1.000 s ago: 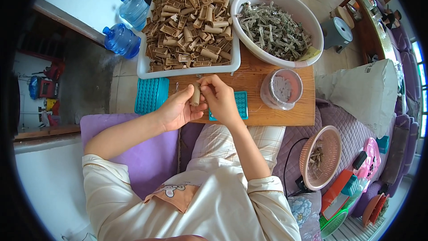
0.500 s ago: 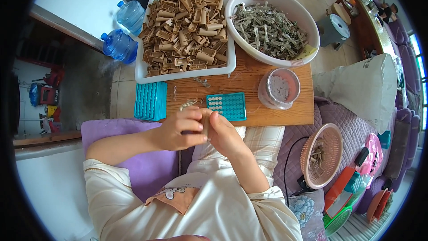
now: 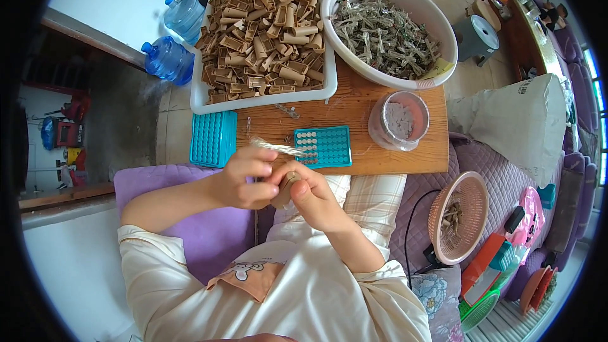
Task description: The person assembles small mechanical components by hand, including springs, small brown housings, and circuit boards, using assembly trays to organize the parts.
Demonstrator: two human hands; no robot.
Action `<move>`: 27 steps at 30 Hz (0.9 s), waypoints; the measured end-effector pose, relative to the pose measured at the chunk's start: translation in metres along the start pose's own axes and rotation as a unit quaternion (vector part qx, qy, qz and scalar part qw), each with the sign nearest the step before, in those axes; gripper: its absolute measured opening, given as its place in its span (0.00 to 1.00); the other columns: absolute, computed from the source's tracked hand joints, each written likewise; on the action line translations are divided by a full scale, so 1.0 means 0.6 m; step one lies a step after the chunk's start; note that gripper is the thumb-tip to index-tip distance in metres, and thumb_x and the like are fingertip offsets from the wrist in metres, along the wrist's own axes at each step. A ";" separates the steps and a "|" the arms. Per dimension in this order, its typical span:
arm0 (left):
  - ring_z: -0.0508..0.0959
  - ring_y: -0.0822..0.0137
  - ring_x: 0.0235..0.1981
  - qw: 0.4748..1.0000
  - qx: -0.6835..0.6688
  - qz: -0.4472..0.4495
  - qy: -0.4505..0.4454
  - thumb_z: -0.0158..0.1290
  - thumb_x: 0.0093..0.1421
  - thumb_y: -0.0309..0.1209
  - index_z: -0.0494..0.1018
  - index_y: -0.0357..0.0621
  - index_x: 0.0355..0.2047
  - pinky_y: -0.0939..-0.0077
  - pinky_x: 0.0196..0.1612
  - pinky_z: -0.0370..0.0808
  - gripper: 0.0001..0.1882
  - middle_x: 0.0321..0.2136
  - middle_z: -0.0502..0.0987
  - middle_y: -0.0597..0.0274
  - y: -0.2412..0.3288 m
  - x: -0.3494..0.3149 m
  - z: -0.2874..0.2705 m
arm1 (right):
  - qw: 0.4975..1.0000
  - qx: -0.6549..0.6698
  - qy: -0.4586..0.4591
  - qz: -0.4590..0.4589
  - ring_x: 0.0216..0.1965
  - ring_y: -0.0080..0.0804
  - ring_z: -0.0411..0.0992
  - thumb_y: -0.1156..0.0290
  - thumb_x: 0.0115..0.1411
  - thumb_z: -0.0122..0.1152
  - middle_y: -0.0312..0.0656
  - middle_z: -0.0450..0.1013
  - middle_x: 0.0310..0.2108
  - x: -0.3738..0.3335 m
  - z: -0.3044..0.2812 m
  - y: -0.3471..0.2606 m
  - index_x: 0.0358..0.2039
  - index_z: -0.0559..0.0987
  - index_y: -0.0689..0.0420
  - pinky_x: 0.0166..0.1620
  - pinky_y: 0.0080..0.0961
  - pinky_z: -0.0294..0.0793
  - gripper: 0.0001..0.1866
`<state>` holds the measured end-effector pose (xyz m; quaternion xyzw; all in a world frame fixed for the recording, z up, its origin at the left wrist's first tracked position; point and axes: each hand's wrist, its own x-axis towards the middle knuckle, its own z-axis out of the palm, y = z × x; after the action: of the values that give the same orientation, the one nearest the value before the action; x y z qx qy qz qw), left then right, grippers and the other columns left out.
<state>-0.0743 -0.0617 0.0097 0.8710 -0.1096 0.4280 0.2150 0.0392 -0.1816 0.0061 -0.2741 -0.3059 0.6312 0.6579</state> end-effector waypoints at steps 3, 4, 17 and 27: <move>0.67 0.60 0.42 0.981 -0.144 -0.128 0.007 0.54 0.45 0.29 0.63 0.45 0.37 0.69 0.42 0.68 0.18 0.38 0.63 0.57 0.002 -0.014 0.005 | 0.991 -0.067 0.075 -0.084 0.29 0.20 0.62 0.45 0.53 0.41 0.35 0.64 0.27 0.014 0.024 -0.003 0.33 0.66 0.59 0.33 0.17 0.61 0.26; 0.67 0.57 0.41 0.951 -0.241 -0.195 0.019 0.54 0.45 0.30 0.61 0.41 0.39 0.68 0.42 0.67 0.21 0.39 0.63 0.54 0.003 -0.008 0.004 | 0.981 -0.085 0.110 -0.131 0.28 0.21 0.62 0.45 0.54 0.41 0.36 0.64 0.25 0.017 0.028 -0.005 0.32 0.65 0.59 0.33 0.17 0.61 0.26; 0.74 0.58 0.28 0.889 -0.292 -0.330 -0.126 0.59 0.37 0.37 0.65 0.43 0.36 0.71 0.31 0.71 0.25 0.26 0.72 0.56 0.033 0.051 -0.021 | 0.901 -0.343 0.096 -0.247 0.23 0.29 0.65 0.52 0.55 0.47 0.38 0.66 0.23 0.023 0.036 0.035 0.27 0.68 0.58 0.27 0.21 0.64 0.19; 0.71 0.55 0.40 0.890 -0.118 -0.339 -0.280 0.57 0.43 0.38 0.62 0.44 0.45 0.65 0.43 0.68 0.29 0.39 0.69 0.52 -0.020 0.037 -0.034 | 0.838 -0.331 0.359 -0.245 0.26 0.24 0.63 0.52 0.57 0.44 0.37 0.64 0.25 -0.041 -0.086 0.003 0.30 0.68 0.59 0.29 0.19 0.63 0.20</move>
<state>-0.0706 -0.0414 0.0350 0.9073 0.0870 0.0511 0.4082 0.0762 -0.2047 -0.0307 -0.5990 -0.2957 0.1681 0.7249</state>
